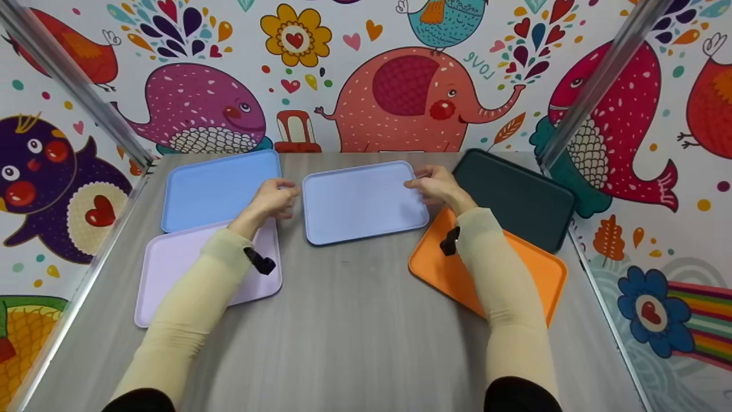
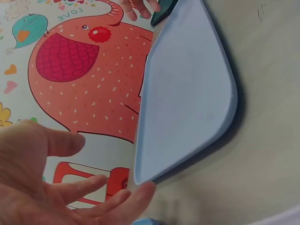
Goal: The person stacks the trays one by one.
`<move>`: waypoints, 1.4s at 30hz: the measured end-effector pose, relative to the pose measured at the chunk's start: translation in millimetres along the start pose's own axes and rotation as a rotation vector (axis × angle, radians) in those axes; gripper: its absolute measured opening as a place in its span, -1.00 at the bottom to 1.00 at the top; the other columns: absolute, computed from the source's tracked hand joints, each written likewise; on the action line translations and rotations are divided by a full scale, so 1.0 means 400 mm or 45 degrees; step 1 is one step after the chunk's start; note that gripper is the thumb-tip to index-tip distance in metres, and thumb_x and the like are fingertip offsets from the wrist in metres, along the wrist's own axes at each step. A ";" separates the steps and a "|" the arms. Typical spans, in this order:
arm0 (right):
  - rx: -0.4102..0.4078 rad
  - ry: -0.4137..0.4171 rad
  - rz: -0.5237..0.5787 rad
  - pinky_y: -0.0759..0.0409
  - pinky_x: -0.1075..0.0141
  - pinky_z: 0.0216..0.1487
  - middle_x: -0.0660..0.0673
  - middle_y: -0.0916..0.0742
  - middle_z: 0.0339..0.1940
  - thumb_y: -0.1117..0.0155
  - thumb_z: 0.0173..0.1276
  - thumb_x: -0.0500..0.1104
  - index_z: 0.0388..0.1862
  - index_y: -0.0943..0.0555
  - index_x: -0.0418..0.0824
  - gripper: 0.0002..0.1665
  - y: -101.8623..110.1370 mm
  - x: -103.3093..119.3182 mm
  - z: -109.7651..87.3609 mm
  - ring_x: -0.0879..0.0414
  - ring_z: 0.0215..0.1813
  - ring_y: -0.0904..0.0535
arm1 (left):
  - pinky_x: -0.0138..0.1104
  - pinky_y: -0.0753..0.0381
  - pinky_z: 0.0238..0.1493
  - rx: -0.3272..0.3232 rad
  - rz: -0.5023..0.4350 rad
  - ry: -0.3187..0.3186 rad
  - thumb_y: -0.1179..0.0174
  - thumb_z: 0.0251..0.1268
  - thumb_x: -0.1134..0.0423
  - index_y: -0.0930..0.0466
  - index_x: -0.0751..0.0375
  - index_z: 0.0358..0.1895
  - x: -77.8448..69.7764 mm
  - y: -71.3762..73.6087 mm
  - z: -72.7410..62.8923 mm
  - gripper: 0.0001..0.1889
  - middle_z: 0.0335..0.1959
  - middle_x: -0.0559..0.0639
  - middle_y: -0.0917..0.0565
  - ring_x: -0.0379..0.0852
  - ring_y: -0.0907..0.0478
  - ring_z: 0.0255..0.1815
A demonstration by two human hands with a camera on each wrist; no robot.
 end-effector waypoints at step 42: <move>0.091 -0.111 0.116 -0.36 -0.22 0.80 -0.34 -0.35 0.80 -0.09 0.48 -0.41 0.77 -0.43 -0.08 -0.14 -0.004 -0.093 0.078 -0.26 0.68 -0.27 | -0.19 -0.85 -0.07 0.226 -0.384 0.081 -0.02 0.53 0.48 -0.46 0.27 0.64 0.084 -0.074 0.054 -0.37 0.58 0.30 -0.49 0.02 -0.61 0.10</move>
Point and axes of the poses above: each hand's wrist, its own z-axis towards the middle knuckle, its own y-axis out of the back of the hand, x = y × z, the point moved 8 cm from there along z, towards the middle knuckle
